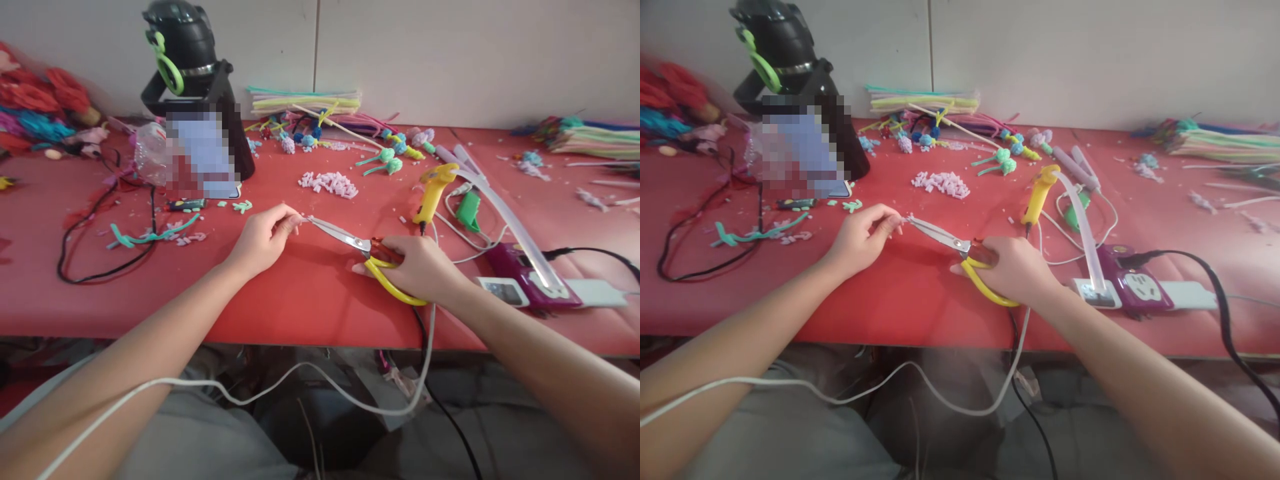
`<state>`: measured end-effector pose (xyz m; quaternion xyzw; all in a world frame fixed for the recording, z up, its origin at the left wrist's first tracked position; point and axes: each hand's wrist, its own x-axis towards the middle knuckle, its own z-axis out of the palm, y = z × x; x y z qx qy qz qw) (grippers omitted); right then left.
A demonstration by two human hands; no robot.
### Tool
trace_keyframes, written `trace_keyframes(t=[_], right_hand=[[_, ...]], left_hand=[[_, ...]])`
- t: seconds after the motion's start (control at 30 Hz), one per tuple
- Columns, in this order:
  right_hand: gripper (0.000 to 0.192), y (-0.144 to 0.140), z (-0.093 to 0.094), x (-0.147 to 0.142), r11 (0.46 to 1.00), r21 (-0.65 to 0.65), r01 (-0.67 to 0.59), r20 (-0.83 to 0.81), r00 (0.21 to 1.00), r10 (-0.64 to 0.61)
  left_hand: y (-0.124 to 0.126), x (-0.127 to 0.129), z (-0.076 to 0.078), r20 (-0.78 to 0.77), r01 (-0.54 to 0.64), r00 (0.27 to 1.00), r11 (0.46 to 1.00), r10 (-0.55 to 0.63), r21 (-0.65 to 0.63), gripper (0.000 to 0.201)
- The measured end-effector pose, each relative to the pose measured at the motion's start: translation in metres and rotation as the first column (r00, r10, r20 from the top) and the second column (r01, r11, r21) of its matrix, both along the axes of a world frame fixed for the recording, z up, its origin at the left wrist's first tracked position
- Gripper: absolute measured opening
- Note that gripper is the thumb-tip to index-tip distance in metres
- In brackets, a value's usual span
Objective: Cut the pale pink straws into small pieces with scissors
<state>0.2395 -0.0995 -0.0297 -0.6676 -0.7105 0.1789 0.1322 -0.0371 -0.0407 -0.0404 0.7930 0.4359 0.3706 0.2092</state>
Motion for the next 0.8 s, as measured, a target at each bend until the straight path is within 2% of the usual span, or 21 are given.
trace_keyframes(t=[0.6,0.8], right_hand=[[0.069,0.0044,-0.0023,-0.0012,0.999,-0.018,0.026,0.059,0.998,-0.025],[0.07,0.0054,-0.0004,-0.0009,1.0,-0.017,0.018,0.034,0.999,-0.017]], left_hand=[[0.0005,-0.0006,-0.0003,-0.009,-0.001,1.0,1.0,0.001,-0.008,0.03],[0.0006,-0.0003,-0.0001,-0.004,0.001,1.0,1.0,-0.001,-0.027,0.033]])
